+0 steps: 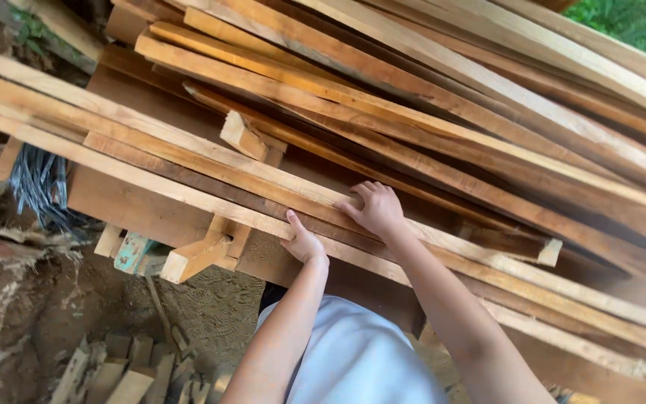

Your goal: The recorder is seen organizing and bundling wooden planks together using ties.

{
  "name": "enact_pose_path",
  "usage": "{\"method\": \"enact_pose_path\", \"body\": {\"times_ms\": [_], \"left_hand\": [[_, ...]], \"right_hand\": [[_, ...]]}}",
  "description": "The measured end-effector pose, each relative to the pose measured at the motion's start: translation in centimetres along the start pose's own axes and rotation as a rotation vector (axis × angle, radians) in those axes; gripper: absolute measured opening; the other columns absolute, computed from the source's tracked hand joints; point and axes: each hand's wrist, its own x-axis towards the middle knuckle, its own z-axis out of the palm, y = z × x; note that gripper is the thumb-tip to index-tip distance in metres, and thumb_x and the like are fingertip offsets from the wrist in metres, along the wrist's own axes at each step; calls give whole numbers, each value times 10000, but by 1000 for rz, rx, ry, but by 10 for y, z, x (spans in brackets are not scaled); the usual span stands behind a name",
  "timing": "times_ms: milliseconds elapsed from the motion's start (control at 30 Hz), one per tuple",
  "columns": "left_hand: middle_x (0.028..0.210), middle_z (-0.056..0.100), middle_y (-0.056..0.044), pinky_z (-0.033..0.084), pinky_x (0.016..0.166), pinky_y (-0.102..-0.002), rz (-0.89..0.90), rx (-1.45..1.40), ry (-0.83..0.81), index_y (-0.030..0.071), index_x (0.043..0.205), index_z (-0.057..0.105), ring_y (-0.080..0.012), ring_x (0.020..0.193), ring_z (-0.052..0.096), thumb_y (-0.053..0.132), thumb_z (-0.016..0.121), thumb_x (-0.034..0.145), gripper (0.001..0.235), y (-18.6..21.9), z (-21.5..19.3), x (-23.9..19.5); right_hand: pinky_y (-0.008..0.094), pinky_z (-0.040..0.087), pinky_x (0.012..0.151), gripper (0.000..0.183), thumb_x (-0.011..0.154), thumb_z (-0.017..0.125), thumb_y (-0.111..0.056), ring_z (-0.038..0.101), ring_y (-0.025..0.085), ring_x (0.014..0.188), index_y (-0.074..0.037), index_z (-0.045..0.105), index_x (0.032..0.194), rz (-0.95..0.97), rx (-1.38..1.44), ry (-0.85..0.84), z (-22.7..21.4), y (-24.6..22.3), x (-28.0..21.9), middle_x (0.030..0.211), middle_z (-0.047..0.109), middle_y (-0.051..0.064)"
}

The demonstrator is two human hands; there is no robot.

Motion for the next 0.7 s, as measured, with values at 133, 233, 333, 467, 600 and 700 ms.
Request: {"method": "enact_pose_path", "body": {"times_ms": [133,233,333,467,600,700], "left_hand": [[1530,480,-187,397,1190,-404,-49,-9,-114,85,1535,368,-295,1431,469,814,726,792,1101,11,-15,-1],[1652,201,-272,206,1278,-474,-171,-29,-332,19,1607,73,-367,1540,257,831,721,793,1320,35,-52,-8],[1618,264,-269,299,1208,-443,-439,484,-875,-52,1636,143,-369,1506,351,801,608,834,1259,73,-93,-23],[1206,767,-170,610,856,-344,32,1084,-1308,66,1348,660,-259,1103,740,420,561,985,516,51,-75,-46],[1187,738,-55,509,1001,-382,1103,1009,-1530,166,1217,706,-273,1174,656,490,791,864,487,17,15,-116],[1319,690,-29,409,1043,-438,1611,1471,-1378,163,1320,657,-259,1185,594,694,643,828,724,-31,85,-138]], "right_hand": [[403,529,923,142,938,734,-284,689,255,1048,-158,742,1003,-46,504,550,18,-20,-77,1085,720,15],[381,551,839,100,979,679,-92,704,310,916,-61,732,900,103,719,789,12,-35,-154,931,731,102],[325,579,769,222,1016,635,-215,707,171,752,-120,777,875,626,1036,635,55,-3,-213,721,742,61],[435,491,973,656,985,538,-523,620,359,1080,98,572,1194,1104,1576,485,36,4,-238,1154,609,286],[563,164,1270,1234,842,538,-814,141,466,1543,33,80,1613,1129,2181,887,-53,-16,-209,1660,57,335],[530,288,1233,1033,885,540,-805,411,363,1457,-55,362,1573,1127,2207,1148,30,34,-193,1604,383,222]]}}
